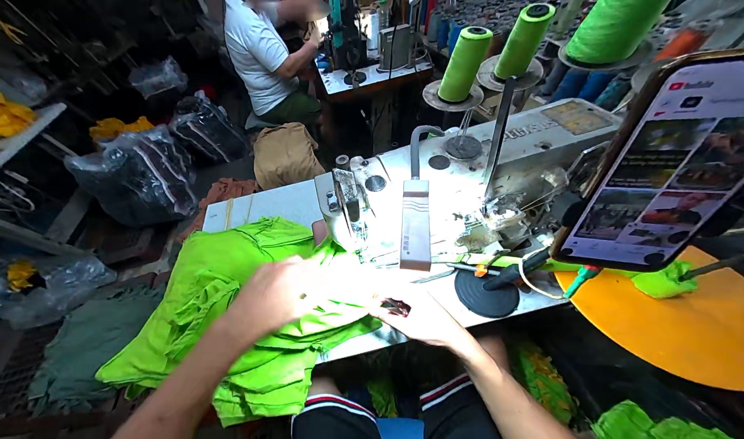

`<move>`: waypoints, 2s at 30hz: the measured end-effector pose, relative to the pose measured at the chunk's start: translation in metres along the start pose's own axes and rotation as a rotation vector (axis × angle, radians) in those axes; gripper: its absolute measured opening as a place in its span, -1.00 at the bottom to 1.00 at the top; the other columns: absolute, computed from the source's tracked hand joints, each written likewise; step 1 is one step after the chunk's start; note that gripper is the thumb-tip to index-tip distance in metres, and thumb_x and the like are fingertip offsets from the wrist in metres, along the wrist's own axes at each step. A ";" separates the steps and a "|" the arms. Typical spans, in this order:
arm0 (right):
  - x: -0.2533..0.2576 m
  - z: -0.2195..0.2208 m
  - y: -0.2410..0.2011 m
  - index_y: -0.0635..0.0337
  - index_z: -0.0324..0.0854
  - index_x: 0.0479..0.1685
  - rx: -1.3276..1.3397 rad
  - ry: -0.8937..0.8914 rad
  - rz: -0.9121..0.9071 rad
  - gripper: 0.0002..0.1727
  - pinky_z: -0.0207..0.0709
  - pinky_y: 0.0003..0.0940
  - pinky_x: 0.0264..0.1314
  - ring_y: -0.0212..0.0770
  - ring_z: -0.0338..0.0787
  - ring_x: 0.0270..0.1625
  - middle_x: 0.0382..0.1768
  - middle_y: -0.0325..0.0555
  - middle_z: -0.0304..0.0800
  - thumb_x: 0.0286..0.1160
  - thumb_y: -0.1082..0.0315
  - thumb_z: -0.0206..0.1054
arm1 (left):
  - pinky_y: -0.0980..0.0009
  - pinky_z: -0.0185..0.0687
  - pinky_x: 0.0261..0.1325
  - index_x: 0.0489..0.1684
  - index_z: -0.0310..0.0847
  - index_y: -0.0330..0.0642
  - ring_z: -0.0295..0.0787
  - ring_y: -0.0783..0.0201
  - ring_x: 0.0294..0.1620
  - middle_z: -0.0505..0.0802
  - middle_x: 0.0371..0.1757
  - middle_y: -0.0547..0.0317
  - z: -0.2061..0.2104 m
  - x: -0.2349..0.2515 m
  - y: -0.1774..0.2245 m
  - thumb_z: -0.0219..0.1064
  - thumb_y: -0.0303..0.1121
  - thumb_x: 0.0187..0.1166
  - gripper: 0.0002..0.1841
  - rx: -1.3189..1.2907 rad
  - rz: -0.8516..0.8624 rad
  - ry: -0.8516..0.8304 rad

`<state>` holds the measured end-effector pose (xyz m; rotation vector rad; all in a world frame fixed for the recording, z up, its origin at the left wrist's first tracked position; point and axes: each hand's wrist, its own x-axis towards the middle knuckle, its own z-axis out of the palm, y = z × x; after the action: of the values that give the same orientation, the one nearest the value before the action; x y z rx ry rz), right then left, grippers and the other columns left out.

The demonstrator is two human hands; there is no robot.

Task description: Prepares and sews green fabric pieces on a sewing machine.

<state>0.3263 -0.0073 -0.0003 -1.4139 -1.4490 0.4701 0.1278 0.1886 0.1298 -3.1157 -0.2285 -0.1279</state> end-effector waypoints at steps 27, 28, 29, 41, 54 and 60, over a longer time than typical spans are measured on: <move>-0.008 0.041 -0.020 0.16 0.77 0.21 -0.094 0.375 -0.103 -0.61 0.75 -0.45 0.11 -0.39 0.82 0.05 0.15 -0.09 0.84 0.44 0.22 0.48 | 0.24 0.61 -0.26 -0.13 0.80 0.11 0.72 0.24 -0.31 0.77 -0.35 0.30 -0.010 -0.021 0.056 0.13 -0.10 0.78 -0.71 -0.027 0.387 0.148; -0.008 0.037 -0.022 0.18 0.76 0.24 -0.062 0.282 -0.147 -0.58 0.72 -0.40 0.23 -0.35 0.82 0.14 0.18 -0.06 0.84 0.39 0.26 0.49 | 0.25 0.61 -0.28 -0.10 0.81 0.13 0.71 0.26 -0.33 0.76 -0.36 0.31 -0.009 -0.017 0.054 0.13 -0.09 0.78 -0.71 -0.047 0.394 0.148; -0.009 0.032 -0.023 0.20 0.79 0.13 -0.031 0.208 -0.151 -0.64 0.71 -0.41 0.21 -0.37 0.83 0.08 0.06 -0.07 0.88 0.36 0.28 0.51 | 0.24 0.64 -0.26 -0.11 0.83 0.13 0.74 0.26 -0.32 0.78 -0.37 0.32 -0.010 -0.013 0.049 0.14 -0.07 0.77 -0.70 -0.058 0.394 0.147; -0.032 0.025 0.007 0.13 0.83 -0.03 0.036 0.078 0.070 -0.75 0.70 -0.50 -0.01 -0.50 0.78 -0.16 -0.19 -0.23 0.88 0.63 0.16 0.37 | 0.16 0.49 0.34 -0.17 0.80 0.02 0.75 0.30 0.13 0.89 -0.08 0.36 -0.001 -0.011 -0.012 0.24 -0.13 0.59 -0.77 -0.022 0.142 0.179; -0.010 0.011 0.003 0.16 0.82 -0.10 -0.014 0.062 0.001 -0.77 0.65 -0.56 0.06 -0.50 0.77 -0.09 -0.17 -0.19 0.86 0.59 0.19 0.40 | 0.22 0.48 0.44 -0.04 0.82 0.07 0.72 0.30 0.23 0.88 0.03 0.32 0.015 -0.004 0.026 0.18 -0.13 0.71 -0.74 -0.237 0.213 0.163; -0.003 0.005 0.003 0.17 0.84 -0.08 -0.031 0.064 0.002 -0.77 0.66 -0.55 0.10 -0.50 0.79 -0.06 -0.16 -0.18 0.89 0.57 0.21 0.40 | 0.10 0.37 0.58 0.00 0.82 0.05 0.69 0.30 0.36 0.88 0.14 0.30 0.035 0.002 0.039 0.19 -0.17 0.70 -0.74 -0.335 0.130 0.240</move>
<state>0.3231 -0.0072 -0.0060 -1.4424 -1.4090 0.4020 0.1388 0.1509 0.0947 -3.3857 0.0014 -0.5909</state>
